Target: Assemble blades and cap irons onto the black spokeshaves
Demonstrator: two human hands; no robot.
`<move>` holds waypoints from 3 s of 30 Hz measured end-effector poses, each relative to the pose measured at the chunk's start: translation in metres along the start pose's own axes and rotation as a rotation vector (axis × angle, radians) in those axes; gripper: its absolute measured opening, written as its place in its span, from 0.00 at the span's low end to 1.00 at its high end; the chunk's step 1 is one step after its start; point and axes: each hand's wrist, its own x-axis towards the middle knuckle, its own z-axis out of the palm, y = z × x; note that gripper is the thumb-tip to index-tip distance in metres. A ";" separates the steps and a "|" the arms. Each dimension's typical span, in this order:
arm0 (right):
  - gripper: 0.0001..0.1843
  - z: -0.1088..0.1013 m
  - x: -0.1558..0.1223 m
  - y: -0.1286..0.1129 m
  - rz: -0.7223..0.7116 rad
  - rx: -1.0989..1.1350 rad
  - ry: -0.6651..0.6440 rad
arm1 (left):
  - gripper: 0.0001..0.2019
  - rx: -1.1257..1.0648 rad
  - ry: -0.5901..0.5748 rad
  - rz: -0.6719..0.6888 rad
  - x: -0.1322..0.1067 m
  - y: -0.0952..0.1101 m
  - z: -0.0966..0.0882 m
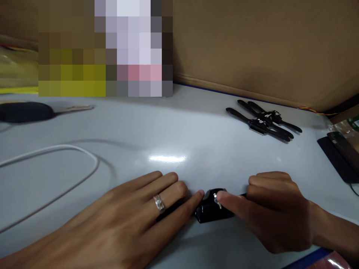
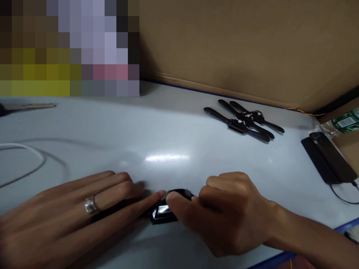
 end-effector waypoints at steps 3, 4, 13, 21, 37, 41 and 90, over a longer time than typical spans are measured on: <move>0.20 0.001 -0.002 0.003 -0.021 -0.039 -0.007 | 0.25 -0.027 0.013 -0.027 -0.004 0.001 0.001; 0.18 0.002 -0.002 0.004 -0.011 -0.047 -0.007 | 0.26 -0.029 0.013 -0.037 -0.005 0.001 0.002; 0.17 0.003 0.004 0.000 0.047 -0.008 0.013 | 0.26 -0.002 0.005 -0.011 0.003 0.000 0.004; 0.16 0.015 -0.003 -0.004 -0.024 0.020 0.147 | 0.23 -0.006 -0.005 -0.029 -0.009 0.001 0.004; 0.23 0.005 0.002 -0.002 0.033 -0.062 0.017 | 0.22 -0.005 0.009 -0.020 -0.003 0.000 0.003; 0.18 0.012 -0.001 -0.001 0.023 0.008 0.051 | 0.24 -0.006 -0.006 -0.014 -0.004 0.001 0.001; 0.25 -0.008 0.004 -0.002 -0.050 -0.152 -0.068 | 0.26 0.005 -0.012 0.030 0.010 -0.001 -0.003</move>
